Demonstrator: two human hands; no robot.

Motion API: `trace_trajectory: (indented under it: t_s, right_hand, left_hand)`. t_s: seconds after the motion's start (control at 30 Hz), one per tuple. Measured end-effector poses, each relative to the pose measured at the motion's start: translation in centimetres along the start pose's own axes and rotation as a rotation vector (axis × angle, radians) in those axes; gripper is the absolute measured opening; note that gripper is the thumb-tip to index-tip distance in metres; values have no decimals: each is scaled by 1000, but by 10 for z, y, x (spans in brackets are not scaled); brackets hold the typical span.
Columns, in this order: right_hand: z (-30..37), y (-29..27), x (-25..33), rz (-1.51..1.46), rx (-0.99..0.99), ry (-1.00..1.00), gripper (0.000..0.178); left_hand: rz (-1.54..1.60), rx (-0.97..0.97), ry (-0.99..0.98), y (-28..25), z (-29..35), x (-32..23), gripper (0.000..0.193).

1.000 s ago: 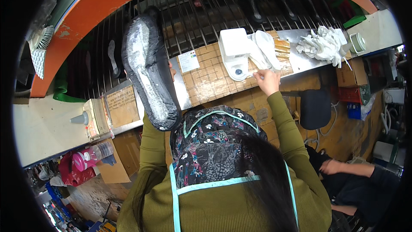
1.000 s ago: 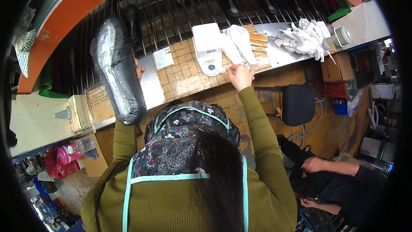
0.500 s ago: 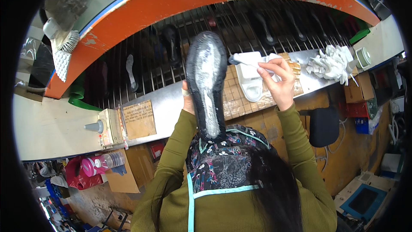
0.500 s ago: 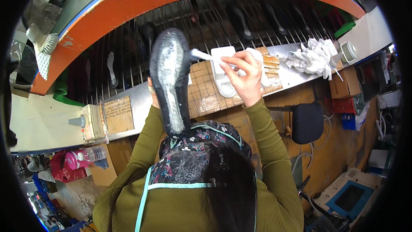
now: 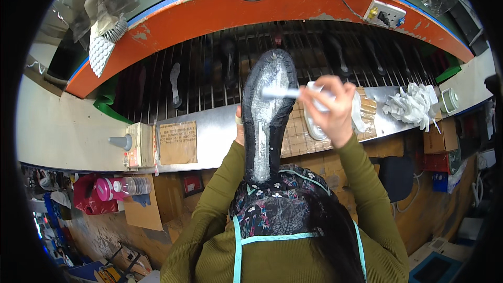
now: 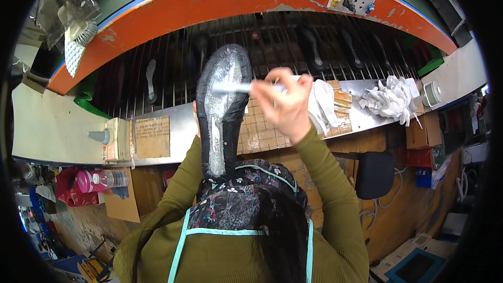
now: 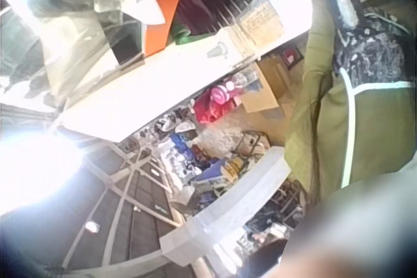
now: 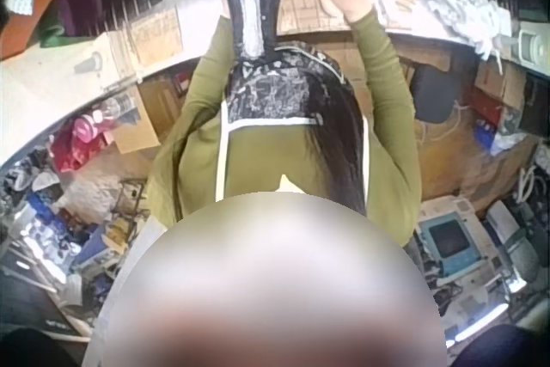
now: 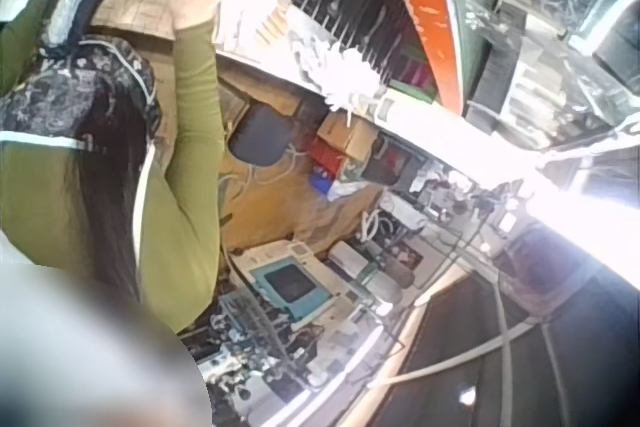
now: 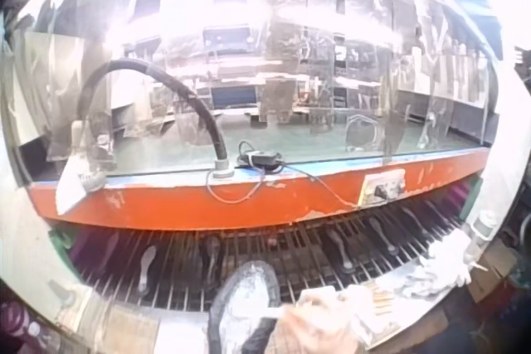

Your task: The person scrubs a black shoe with a white brush, applying a white cleaning substance to the upper and sole. They repeatedly dip the brush into a container and continue scrubbing different areas of the shoe.

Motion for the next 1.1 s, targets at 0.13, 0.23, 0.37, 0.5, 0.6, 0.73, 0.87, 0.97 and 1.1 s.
trace_trajectory:
  t_s: [0.13,0.23,0.37,0.5,0.6,0.73,0.87,0.97,1.1]
  right_hand:
    - [-11,7,-10,203,-223,-26,22]
    - [21,6,20,205,-239,-146,24]
    - [7,6,20,94,-144,0,20]
    - [-24,26,6,132,-213,42,16]
    - [2,34,17,95,-68,-35,19]
    - [57,26,38,-22,92,-102,21]
    - [89,0,45,-240,363,88,18]
    - [84,0,36,-310,485,251,15]
    - [47,25,13,-93,305,163,13]
  left_hand:
    - [83,-86,31,-25,3,3,94]
    - [121,-124,48,-31,2,-3,94]
    - [-18,-57,92,-10,7,-21,97]
    - [-162,-50,63,21,18,-35,104]
    - [-236,-60,97,27,16,-39,102]
    - [-279,-170,48,15,14,-46,98]
    - [-216,-279,54,7,15,-47,98]
    - [-256,-289,38,8,13,-49,98]
    - [-282,-310,78,11,4,-42,97]
Point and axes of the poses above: each hand's wrist, its own z-axis away from the middle knuckle, its own y-axis out of the palm, x = y × z, the point moved 1 cm from there along -z, towards the middle knuckle, and after that the axes turned 14 degrees about y, right-handed, at the moved point
